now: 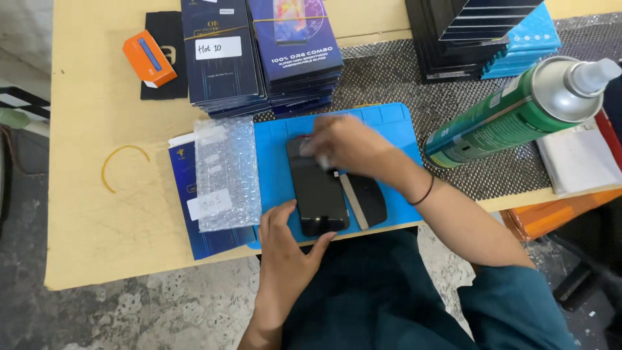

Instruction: The person cleans a phone screen with a cloth and places the phone into a bubble-wrap sleeve.

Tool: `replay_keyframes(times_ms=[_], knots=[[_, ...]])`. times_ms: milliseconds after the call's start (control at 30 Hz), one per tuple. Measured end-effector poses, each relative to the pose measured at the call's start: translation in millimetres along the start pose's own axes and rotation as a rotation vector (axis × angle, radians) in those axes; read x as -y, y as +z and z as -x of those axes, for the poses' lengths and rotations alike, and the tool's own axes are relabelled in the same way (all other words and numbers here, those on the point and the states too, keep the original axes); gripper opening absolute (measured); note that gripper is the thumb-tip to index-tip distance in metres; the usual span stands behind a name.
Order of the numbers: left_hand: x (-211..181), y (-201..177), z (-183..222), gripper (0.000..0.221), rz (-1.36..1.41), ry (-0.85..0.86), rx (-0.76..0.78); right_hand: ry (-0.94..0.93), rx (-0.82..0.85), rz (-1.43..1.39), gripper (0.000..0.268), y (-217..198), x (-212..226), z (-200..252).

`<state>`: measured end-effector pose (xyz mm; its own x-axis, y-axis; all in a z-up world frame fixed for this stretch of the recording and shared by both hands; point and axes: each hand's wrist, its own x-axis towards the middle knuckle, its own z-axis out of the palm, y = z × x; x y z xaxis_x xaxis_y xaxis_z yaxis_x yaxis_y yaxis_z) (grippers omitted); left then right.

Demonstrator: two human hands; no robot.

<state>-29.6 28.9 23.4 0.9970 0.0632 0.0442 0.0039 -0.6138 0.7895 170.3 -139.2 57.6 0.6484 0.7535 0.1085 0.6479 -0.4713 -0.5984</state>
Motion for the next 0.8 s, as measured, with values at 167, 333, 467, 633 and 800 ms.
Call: replay_keyframes(times_ms=[167, 333, 467, 633, 800], knots=[[0.4, -0.3, -0.2, 0.077, -0.001, 0.070, -0.036, -0.146, 0.095, -0.013, 0.022, -1.5, -4.3, -6.2], [0.3, 0.4, 0.1, 0.080, -0.010, 0.032, -0.013, -0.129, -0.081, 0.095, 0.029, 16.8, -6.5, -9.2], [7.5, 5.3, 3.3, 0.078, -0.034, 0.159, -0.093, -0.271, 0.292, -0.075, 0.015, -2.8, 27.3, 14.9], [9.6, 6.5, 1.5, 0.073, -0.011, 0.194, -0.107, 0.021, 0.286, 0.013, 0.018, -4.7, 24.2, 46.6], [13.0, 7.6, 2.3, 0.071, -0.024, 0.251, -0.152, 0.149, 0.128, 0.102, 0.023, 12.8, 35.3, 85.3]])
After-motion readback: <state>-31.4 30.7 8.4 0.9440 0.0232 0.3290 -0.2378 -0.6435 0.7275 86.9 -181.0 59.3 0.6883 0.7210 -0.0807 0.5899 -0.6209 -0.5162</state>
